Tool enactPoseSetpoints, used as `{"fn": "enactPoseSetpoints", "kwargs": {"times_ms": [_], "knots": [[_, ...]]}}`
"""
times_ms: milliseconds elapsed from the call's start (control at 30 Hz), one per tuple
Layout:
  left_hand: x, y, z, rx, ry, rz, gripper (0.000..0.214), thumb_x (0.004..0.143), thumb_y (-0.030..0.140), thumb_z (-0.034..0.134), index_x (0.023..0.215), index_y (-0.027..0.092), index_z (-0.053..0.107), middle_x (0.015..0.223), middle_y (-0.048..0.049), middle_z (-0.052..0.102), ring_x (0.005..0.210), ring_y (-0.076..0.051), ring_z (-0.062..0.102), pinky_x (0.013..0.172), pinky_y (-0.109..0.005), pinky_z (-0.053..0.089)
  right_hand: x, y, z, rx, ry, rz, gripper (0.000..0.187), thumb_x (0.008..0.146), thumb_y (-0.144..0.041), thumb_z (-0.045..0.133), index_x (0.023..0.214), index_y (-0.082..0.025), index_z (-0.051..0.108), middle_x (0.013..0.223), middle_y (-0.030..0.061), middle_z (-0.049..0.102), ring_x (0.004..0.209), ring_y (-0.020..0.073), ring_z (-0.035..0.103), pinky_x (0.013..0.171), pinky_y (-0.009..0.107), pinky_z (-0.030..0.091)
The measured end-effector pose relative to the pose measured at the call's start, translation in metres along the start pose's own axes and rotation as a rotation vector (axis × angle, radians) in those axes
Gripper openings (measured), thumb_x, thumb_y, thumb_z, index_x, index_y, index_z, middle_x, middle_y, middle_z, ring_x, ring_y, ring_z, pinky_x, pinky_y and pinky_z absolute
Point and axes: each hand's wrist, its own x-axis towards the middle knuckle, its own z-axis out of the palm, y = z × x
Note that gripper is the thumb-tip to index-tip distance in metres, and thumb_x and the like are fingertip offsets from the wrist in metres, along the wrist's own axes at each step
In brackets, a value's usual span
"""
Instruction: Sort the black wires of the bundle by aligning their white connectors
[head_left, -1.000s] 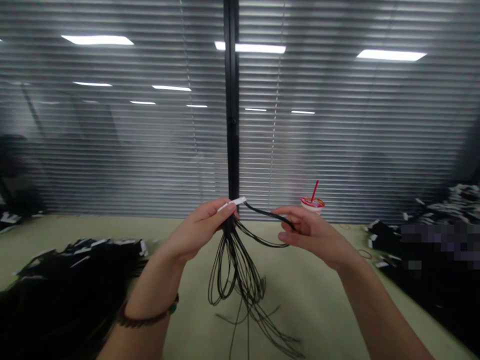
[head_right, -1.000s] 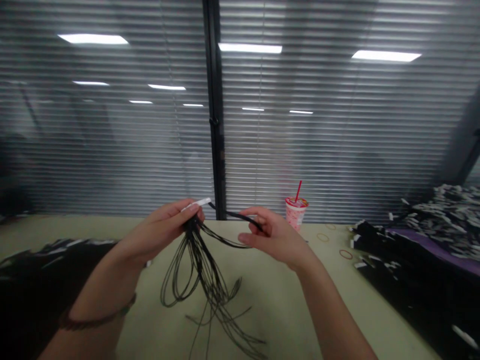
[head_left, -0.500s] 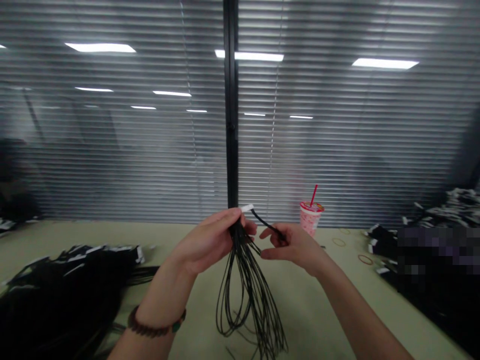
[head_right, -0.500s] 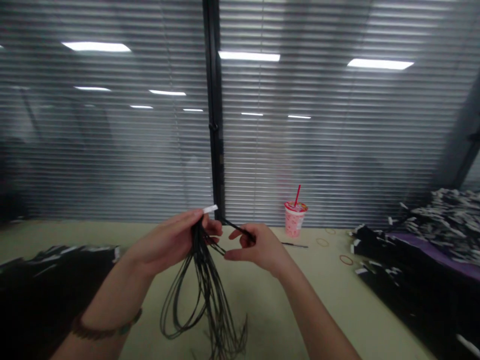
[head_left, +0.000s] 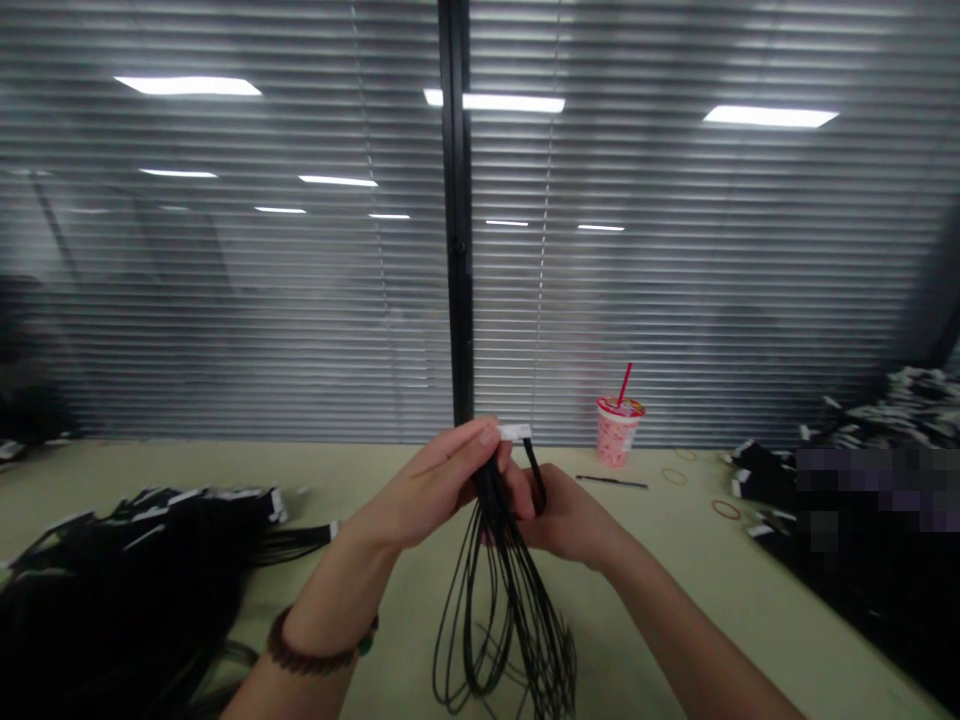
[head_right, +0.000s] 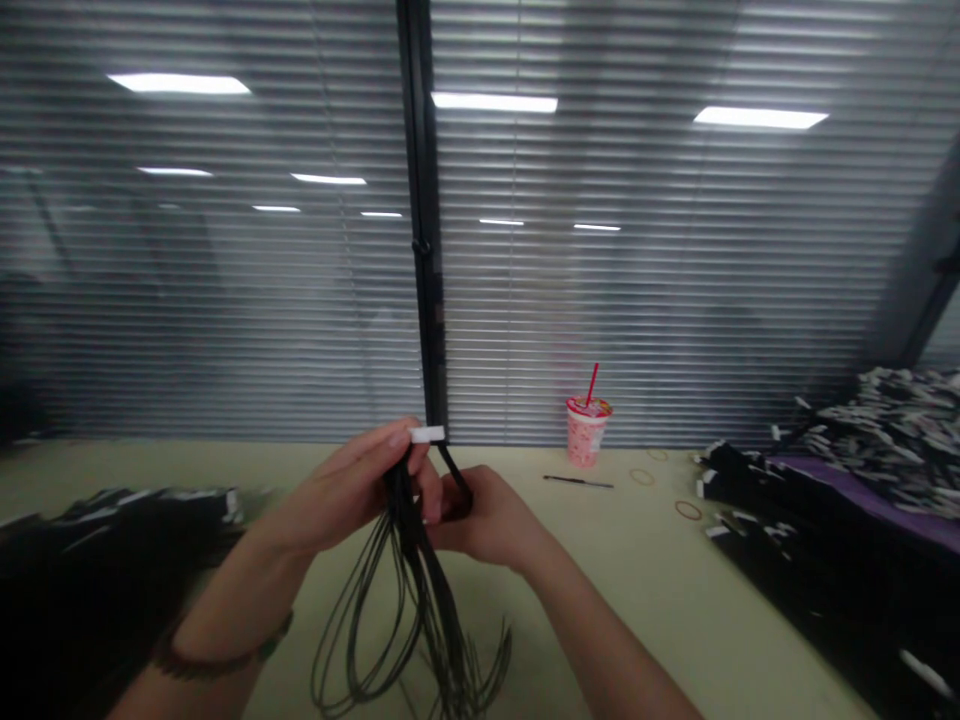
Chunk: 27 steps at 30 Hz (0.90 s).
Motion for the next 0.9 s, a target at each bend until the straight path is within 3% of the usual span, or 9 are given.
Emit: {"fn": "enactPoseSetpoints", "kwargs": {"times_ms": [333, 433, 500, 567, 733, 900], "knots": [[0.000, 0.003, 0.004, 0.283, 0.149, 0.113, 0.029, 0.088, 0.037, 0.033, 0.072, 0.017, 0.047, 0.069, -0.0035, 0.060, 0.064, -0.013, 0.052, 0.062, -0.025, 0.040, -0.010, -0.020, -0.019, -0.046, -0.038, -0.079, 0.019, 0.062, -0.015, 0.064, 0.078, -0.014, 0.055, 0.075, -0.0002, 0.056, 0.067, 0.0090, 0.052, 0.064, 0.022, 0.042], [0.003, 0.002, 0.004, 0.360, 0.220, 0.124, 0.032, 0.088, 0.037, 0.032, 0.072, 0.016, 0.049, 0.069, -0.0025, 0.058, 0.060, -0.011, 0.047, 0.057, -0.023, 0.036, -0.018, -0.034, -0.021, -0.176, 0.222, -0.230, 0.035, 0.063, -0.021, 0.066, 0.096, -0.017, 0.054, 0.092, 0.0037, 0.056, 0.078, 0.0121, 0.052, 0.072, 0.027, 0.043], [0.005, 0.002, 0.004, 0.379, 0.271, 0.103, 0.032, 0.087, 0.038, 0.032, 0.072, 0.016, 0.050, 0.067, -0.0006, 0.055, 0.056, -0.009, 0.042, 0.051, -0.021, 0.031, -0.024, -0.043, -0.016, -0.339, 0.469, -0.341, 0.030, 0.066, -0.023, 0.065, 0.093, -0.018, 0.054, 0.089, 0.0038, 0.056, 0.077, 0.0124, 0.051, 0.072, 0.027, 0.042], [0.007, 0.000, 0.004, 0.337, 0.331, 0.059, 0.032, 0.086, 0.041, 0.035, 0.071, 0.016, 0.049, 0.064, 0.0019, 0.049, 0.052, -0.008, 0.037, 0.047, -0.020, 0.027, -0.028, -0.048, -0.008, -0.500, 0.555, -0.395, 0.018, 0.069, -0.026, 0.063, 0.083, -0.018, 0.055, 0.079, 0.0024, 0.057, 0.070, 0.0116, 0.050, 0.067, 0.026, 0.041], [0.011, -0.007, 0.008, 0.121, 0.442, 0.015, 0.029, 0.082, 0.043, 0.042, 0.069, 0.017, 0.046, 0.066, 0.0033, 0.044, 0.058, -0.008, 0.041, 0.051, -0.019, 0.032, -0.025, -0.043, 0.010, -0.718, 0.455, -0.392, 0.023, 0.069, -0.037, 0.065, 0.079, -0.018, 0.057, 0.073, 0.0002, 0.058, 0.067, 0.0113, 0.050, 0.062, 0.024, 0.038], [0.011, -0.009, 0.013, -0.117, 0.360, -0.134, 0.026, 0.080, 0.044, 0.046, 0.076, 0.018, 0.048, 0.066, 0.0028, 0.045, 0.053, -0.007, 0.042, 0.045, -0.017, 0.032, -0.022, -0.039, 0.006, -0.737, 0.404, -0.347, 0.018, 0.079, -0.033, 0.055, 0.071, -0.017, 0.054, 0.065, -0.0020, 0.057, 0.057, 0.0075, 0.048, 0.053, 0.021, 0.033]]}}
